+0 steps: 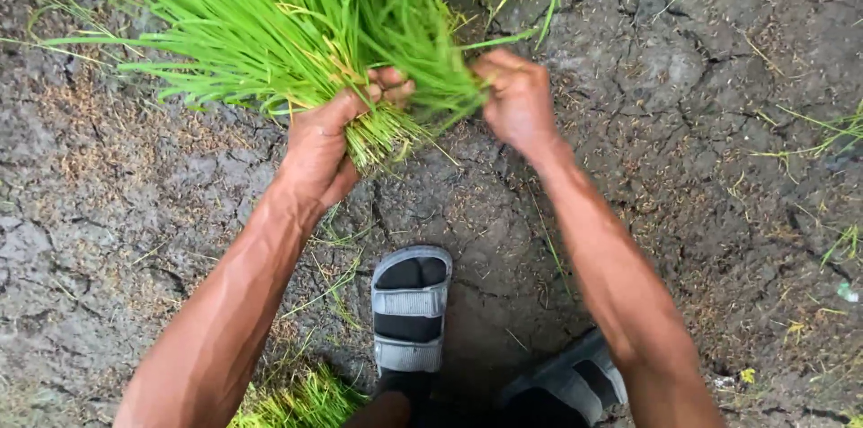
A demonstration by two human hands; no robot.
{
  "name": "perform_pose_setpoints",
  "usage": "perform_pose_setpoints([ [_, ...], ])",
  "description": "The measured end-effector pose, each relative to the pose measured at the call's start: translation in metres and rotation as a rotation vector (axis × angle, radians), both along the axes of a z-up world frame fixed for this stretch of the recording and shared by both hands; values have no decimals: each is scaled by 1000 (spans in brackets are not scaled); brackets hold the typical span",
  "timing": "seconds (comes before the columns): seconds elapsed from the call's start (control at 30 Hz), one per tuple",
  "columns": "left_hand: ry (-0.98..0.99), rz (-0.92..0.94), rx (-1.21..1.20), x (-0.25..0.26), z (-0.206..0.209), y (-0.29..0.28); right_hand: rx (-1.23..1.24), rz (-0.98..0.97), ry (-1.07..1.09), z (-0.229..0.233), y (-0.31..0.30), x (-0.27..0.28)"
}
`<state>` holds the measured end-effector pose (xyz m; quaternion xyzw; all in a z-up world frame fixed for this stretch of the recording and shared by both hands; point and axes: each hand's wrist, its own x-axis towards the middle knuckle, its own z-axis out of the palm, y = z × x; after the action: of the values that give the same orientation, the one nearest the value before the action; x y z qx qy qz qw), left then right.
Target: Pulling rice seedlings from a muddy field and bundling them together using plant strands.
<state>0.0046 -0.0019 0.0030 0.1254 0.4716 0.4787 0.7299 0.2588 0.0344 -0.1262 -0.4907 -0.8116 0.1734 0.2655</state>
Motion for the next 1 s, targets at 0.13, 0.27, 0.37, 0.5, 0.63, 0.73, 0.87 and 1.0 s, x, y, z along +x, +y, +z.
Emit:
perform_pose_setpoints([
  [0.13, 40, 17, -17, -5, -3, -2, -463, -106, 340, 15, -2, 9],
  [0.27, 37, 38, -28, -9, -4, -1, -600, -39, 810, 12, -13, 6],
  [0.37, 37, 74, -45, -12, -21, -6, -207, 53, 17, 56, -19, -24],
  [0.5, 14, 64, -70, -7, -15, -6, -411, -68, -258, 41, -38, -42],
  [0.63, -39, 50, -23, -6, -19, -8, 16, -157, -31, -12, -50, -38],
  [0.73, -88, 58, 15, -13, -24, -11, -202, -267, 441, -35, -37, -24],
  [0.87, -92, 87, 27, -24, -12, -13, -650, -413, 1359, -23, -21, -15],
  [1.0, -71, 121, 30, -29, -9, -12, -824, -454, 646, 49, -8, -29],
])
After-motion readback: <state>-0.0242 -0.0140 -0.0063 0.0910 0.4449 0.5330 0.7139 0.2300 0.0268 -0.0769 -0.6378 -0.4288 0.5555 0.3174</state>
